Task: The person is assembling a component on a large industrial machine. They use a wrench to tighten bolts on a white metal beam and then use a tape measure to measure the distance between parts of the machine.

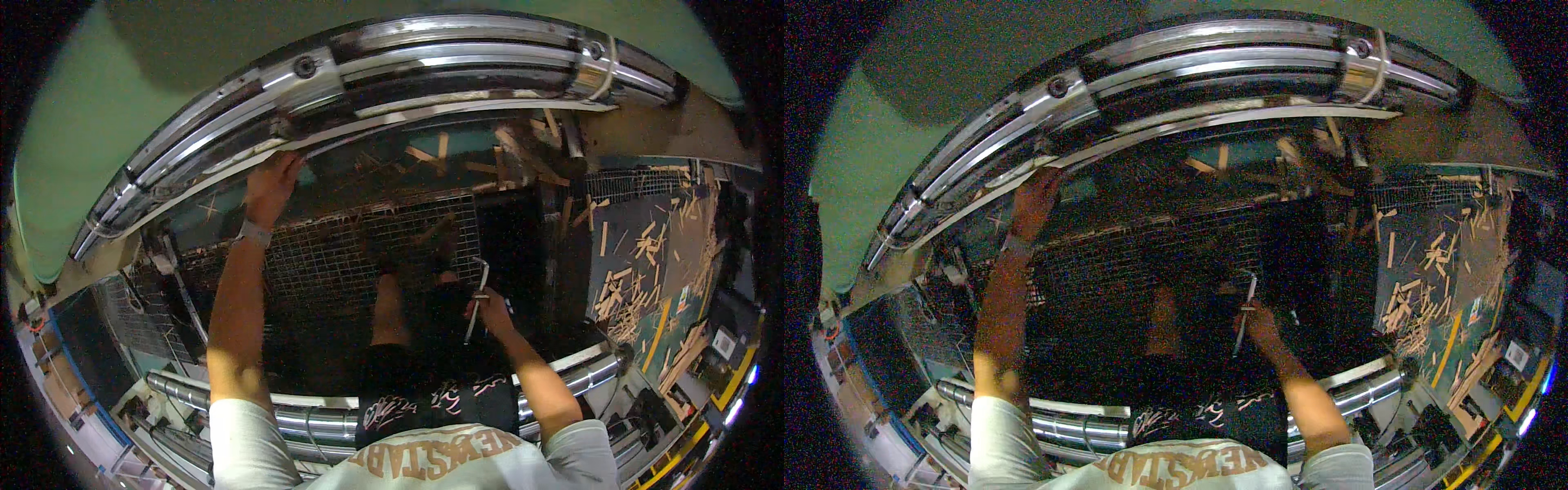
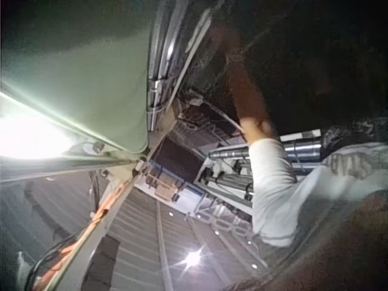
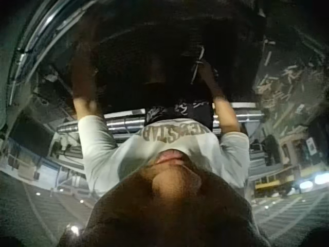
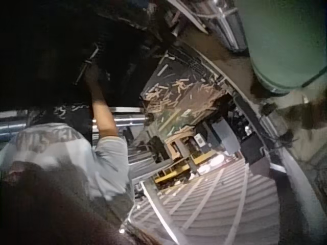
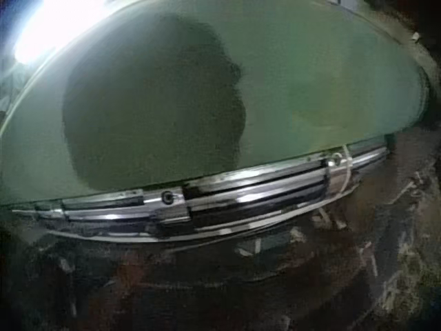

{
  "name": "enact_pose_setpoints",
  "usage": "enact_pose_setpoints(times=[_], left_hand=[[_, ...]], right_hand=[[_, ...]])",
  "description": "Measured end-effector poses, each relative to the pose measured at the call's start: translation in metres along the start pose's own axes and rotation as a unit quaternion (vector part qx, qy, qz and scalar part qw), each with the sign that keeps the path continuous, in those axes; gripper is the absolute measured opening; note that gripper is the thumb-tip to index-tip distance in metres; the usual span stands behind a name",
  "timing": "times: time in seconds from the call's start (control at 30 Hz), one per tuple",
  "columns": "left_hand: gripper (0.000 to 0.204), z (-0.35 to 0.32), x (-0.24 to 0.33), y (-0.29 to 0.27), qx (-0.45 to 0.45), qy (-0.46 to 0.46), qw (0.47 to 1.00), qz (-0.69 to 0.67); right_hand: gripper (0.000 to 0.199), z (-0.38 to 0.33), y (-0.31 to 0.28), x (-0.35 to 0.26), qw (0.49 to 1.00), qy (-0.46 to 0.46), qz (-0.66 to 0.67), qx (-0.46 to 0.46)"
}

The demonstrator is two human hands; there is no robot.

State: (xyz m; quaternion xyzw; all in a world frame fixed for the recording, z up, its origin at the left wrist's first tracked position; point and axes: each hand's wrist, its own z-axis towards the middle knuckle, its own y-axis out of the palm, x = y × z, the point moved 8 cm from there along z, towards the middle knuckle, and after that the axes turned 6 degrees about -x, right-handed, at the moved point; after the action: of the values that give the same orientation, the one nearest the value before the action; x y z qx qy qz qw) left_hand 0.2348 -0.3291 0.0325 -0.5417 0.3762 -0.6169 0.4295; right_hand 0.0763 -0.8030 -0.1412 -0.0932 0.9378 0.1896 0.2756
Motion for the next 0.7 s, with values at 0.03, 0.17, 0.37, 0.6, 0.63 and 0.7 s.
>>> enact_pose_setpoints(times=[0.03, 0.17, 0.37, 0.6, 0.63, 0.7], left_hand=[[0.018, -0.002, -0.006, -0.001, 0.023, 0.010, 1.000, 0.015], [0.017, 0.016, -0.011, 0.007, -0.035, -0.029, 0.998, 0.030], [0.018, 0.016, -0.013, 0.002, 0.030, 0.023, 0.999, 0.021], [0.019, 0.014, -0.028, 0.001, 0.004, -0.011, 0.999, 0.040], [0.018, 0.015, -0.030, 0.000, -0.003, -0.023, 0.999, 0.039], [0.018, 0.016, -0.032, 0.000, -0.019, -0.043, 0.998, 0.052]], right_hand=[[0.014, -0.002, 0.009, -0.009, 0.999, 0.010, -0.049, 0.000], [0.012, 0.020, 0.027, -0.012, 1.000, 0.004, 0.010, 0.001], [0.010, 0.045, 0.059, -0.039, 0.998, -0.037, -0.043, -0.030], [0.008, 0.044, 0.070, -0.044, 0.994, -0.080, -0.031, -0.068], [0.008, 0.043, 0.069, -0.041, 0.993, -0.059, -0.085, -0.056], [0.008, 0.037, 0.068, -0.038, 0.992, -0.027, -0.113, -0.042]])
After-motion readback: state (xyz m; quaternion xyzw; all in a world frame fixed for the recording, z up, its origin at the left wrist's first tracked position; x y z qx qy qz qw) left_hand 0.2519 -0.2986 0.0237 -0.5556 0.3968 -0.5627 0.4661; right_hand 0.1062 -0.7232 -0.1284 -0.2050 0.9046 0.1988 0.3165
